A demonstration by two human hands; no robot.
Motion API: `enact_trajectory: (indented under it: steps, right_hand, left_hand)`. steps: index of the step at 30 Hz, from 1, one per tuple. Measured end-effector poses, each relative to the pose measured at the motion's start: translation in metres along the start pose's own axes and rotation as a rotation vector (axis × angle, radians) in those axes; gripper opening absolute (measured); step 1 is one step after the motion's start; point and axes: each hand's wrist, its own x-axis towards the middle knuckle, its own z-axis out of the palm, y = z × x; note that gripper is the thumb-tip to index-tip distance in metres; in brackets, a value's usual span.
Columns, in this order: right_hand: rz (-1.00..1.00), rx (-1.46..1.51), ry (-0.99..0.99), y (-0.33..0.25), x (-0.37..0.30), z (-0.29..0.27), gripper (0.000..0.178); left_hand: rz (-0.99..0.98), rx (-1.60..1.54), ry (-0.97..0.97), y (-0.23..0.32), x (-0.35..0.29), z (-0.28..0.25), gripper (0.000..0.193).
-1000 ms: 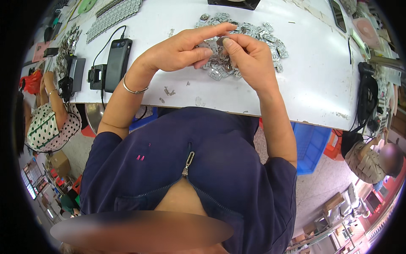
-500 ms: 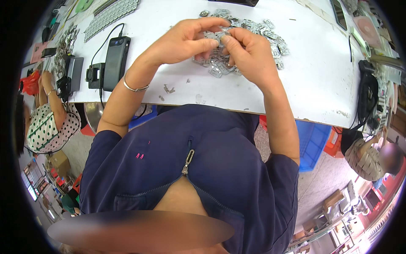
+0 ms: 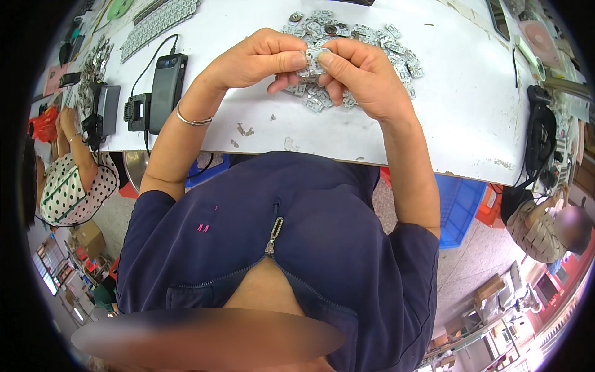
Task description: Assemble small metal connectors and LED strip segments at a workbench.
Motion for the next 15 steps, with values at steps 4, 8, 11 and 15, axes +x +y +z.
enact_trajectory:
  steps: [4, 8, 11, 15]
  right_hand:
    - [0.039, 0.069, -0.074, -0.001, 0.0, -0.004, 0.02]
    - [0.074, 0.228, -0.121, -0.003, 0.0, -0.006, 0.021]
    - [0.01, -0.032, 0.104, -0.005, 0.005, -0.002, 0.022]
    - [-0.019, -0.267, 0.267, -0.005, 0.008, -0.004, 0.022]
  left_hand:
    - [-0.003, -0.05, -0.006, -0.001, 0.0, -0.001, 0.026]
    - [0.074, -0.124, -0.137, -0.002, -0.001, -0.011, 0.023]
    - [0.13, 0.072, 0.275, -0.015, 0.006, -0.001, 0.021]
    - [0.363, 0.749, 0.539, -0.017, 0.014, 0.01, 0.027]
